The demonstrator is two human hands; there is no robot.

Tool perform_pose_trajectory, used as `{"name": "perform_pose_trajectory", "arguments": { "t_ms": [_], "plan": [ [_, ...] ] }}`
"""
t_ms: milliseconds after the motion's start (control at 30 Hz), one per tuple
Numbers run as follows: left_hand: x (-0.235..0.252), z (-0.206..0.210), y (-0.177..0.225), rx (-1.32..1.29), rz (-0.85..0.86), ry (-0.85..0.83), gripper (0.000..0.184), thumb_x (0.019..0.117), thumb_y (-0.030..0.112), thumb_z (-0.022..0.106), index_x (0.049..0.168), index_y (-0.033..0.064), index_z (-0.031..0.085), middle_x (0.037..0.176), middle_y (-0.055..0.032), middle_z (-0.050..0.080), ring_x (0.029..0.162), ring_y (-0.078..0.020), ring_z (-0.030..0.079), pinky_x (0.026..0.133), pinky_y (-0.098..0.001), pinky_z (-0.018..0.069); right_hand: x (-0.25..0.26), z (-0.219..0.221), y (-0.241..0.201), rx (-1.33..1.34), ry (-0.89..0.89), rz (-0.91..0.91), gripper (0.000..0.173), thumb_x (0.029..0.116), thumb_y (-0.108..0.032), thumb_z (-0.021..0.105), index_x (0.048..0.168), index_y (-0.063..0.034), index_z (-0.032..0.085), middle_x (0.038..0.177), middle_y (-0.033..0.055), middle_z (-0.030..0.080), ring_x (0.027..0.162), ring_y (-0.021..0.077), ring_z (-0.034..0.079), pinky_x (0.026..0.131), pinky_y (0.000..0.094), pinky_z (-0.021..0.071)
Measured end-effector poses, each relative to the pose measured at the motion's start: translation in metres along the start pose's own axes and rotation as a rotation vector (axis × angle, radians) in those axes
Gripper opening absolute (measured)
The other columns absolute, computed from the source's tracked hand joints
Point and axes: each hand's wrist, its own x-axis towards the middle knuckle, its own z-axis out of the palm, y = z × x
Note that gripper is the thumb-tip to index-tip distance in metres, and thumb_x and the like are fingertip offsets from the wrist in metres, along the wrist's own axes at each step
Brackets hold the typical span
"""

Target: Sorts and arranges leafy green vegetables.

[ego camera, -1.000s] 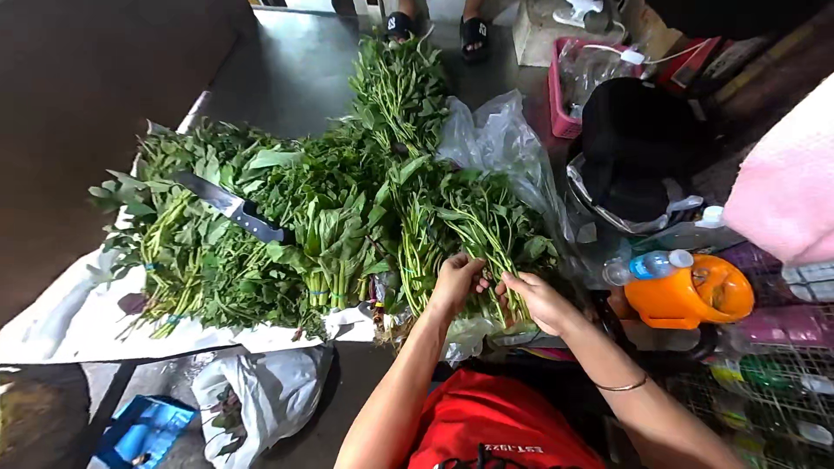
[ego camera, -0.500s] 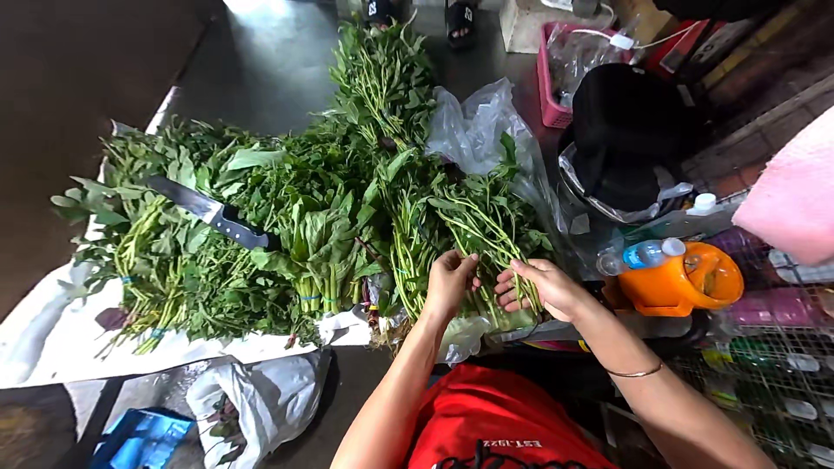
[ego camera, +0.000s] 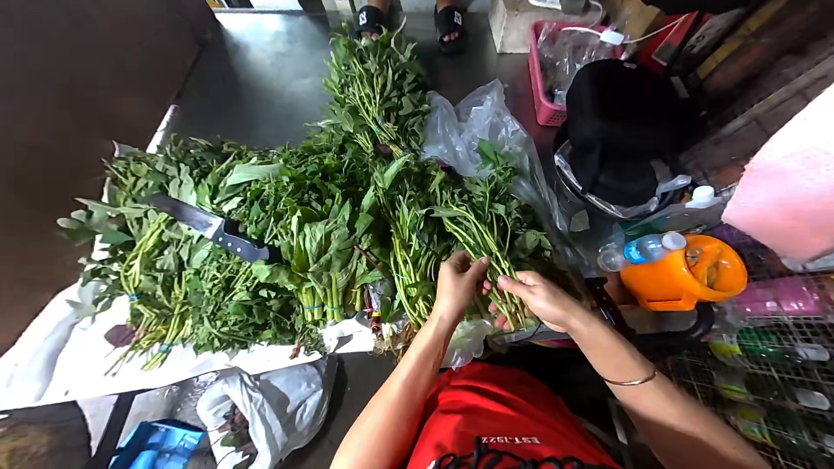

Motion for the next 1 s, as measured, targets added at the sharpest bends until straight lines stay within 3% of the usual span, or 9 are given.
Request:
{"name": "perform_pose_trajectory", "arguments": {
  "t_ms": [233, 367, 533, 733, 867, 1000],
  "plan": [
    [0.004, 0.004, -0.003, 0.047, 0.034, -0.004, 0.012, 0.0979, 0.007, 0.067, 0.098, -0.0017, 0.058, 0.068, -0.0041, 0.062, 0.056, -0.0097, 0.060, 0.057, -0.0243, 0.0544, 0.003, 0.001, 0.007, -0.003, -0.040, 0.025, 0.032, 0.1136, -0.025, 0.033, 0.124, -0.0041, 0.055, 0.095, 0.0119, 0.074, 0.073, 0.0211, 0.075, 0.066, 0.0324, 0.0628],
    [0.004, 0.002, 0.003, 0.032, 0.062, -0.013, 0.014, 0.0933, 0.002, 0.071, 0.097, -0.0004, 0.057, 0.067, -0.0032, 0.061, 0.057, -0.0094, 0.059, 0.057, -0.0242, 0.0533, 0.001, -0.009, 0.011, 0.117, -0.116, -0.028, 0.038, 0.1132, -0.028, 0.029, 0.127, -0.0011, 0.053, 0.102, 0.0126, 0.075, 0.083, 0.0245, 0.076, 0.075, 0.0375, 0.0638],
    [0.003, -0.002, 0.014, 0.043, 0.145, -0.031, 0.012, 0.0941, 0.002, 0.068, 0.100, 0.0012, 0.058, 0.069, -0.0028, 0.060, 0.058, -0.0097, 0.059, 0.058, -0.0252, 0.0534, -0.003, -0.018, 0.011, 0.211, -0.171, -0.085, 0.044, 0.1122, -0.031, 0.025, 0.125, -0.0002, 0.054, 0.107, 0.0155, 0.075, 0.091, 0.0283, 0.076, 0.080, 0.0402, 0.0641],
    [0.008, -0.002, 0.004, 0.053, 0.012, -0.083, 0.013, 0.0985, 0.004, 0.064, 0.104, -0.0002, 0.054, 0.069, -0.0037, 0.062, 0.056, -0.0088, 0.059, 0.057, -0.0236, 0.0533, 0.004, -0.013, 0.016, 0.081, -0.173, 0.002, 0.040, 0.1133, -0.029, 0.028, 0.124, -0.0020, 0.056, 0.101, 0.0110, 0.075, 0.084, 0.0226, 0.076, 0.073, 0.0354, 0.0633],
    [0.008, 0.000, -0.005, 0.116, -0.015, -0.022, 0.032, 0.0912, 0.012, 0.077, 0.113, -0.0018, 0.059, 0.077, -0.0071, 0.064, 0.058, -0.0105, 0.059, 0.057, -0.0255, 0.0535, 0.008, -0.010, 0.021, 0.061, -0.173, 0.042, 0.039, 0.1136, -0.029, 0.029, 0.121, -0.0013, 0.056, 0.097, 0.0104, 0.075, 0.080, 0.0216, 0.076, 0.071, 0.0337, 0.0630],
    [0.008, 0.005, -0.006, 0.162, 0.004, -0.002, 0.036, 0.0886, 0.009, 0.078, 0.115, -0.0023, 0.057, 0.076, -0.0072, 0.065, 0.058, -0.0108, 0.059, 0.057, -0.0264, 0.0526, 0.007, -0.005, 0.023, 0.064, -0.162, 0.029, 0.037, 0.1129, -0.029, 0.032, 0.127, -0.0020, 0.053, 0.099, 0.0096, 0.075, 0.087, 0.0193, 0.074, 0.078, 0.0331, 0.0610]
  ]
}}
